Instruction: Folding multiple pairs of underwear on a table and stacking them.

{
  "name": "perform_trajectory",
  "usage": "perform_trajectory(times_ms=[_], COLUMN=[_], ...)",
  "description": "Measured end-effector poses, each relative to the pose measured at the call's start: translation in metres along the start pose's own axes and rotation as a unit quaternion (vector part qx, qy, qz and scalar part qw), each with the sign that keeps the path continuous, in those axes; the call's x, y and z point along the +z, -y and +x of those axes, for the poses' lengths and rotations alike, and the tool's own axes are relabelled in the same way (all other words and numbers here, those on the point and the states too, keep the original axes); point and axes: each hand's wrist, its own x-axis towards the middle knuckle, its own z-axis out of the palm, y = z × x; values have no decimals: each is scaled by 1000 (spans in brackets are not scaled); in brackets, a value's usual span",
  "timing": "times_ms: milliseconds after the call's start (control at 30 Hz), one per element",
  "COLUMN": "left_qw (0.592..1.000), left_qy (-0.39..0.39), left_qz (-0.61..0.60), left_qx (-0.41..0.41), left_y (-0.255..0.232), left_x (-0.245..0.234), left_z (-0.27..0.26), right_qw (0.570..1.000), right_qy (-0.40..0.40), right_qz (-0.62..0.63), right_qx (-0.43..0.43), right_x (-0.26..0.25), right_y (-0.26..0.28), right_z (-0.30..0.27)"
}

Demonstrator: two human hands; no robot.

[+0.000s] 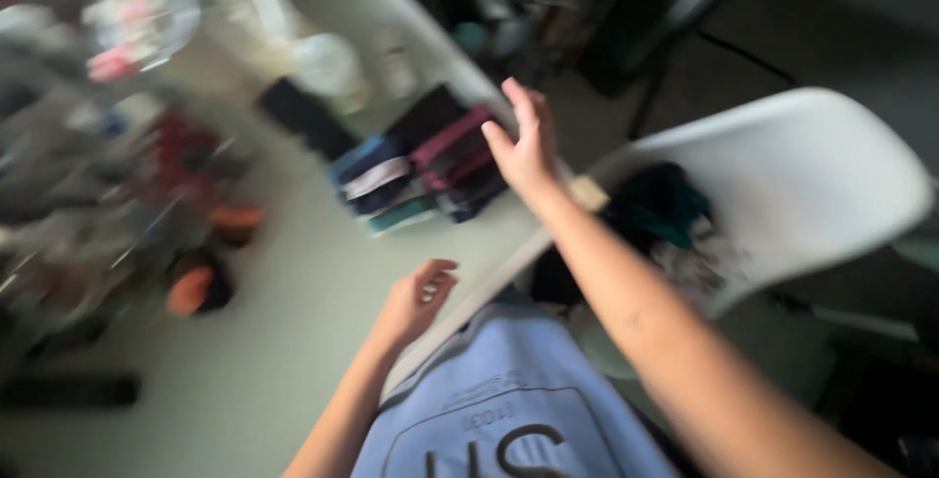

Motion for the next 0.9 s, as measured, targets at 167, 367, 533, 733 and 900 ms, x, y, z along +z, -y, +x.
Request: perform_trajectory(times_ms=[167, 367, 533, 733, 900], left_qw=[994, 966, 941, 925, 926], left_qy=[51, 48, 29, 20, 26], left_qz=[85, 250, 332, 357, 345], left_qx=[-54, 42, -50, -130, -152], left_y=[21, 33, 31, 35, 31], left_x=[26, 48, 54, 61, 59], left_z=[33, 45, 56, 65, 66], right_qw=[997, 924, 636, 742, 852], right_qy=[-52, -42, -190, 291, -4], right_qz=[10, -134, 144, -263, -290], right_qx=[58, 355, 734, 544, 436], right_x=[-82, -143, -162, -152, -156], right_y=[-13, -169, -255, -278, -302], right_z=[-118, -328, -317, -280, -301])
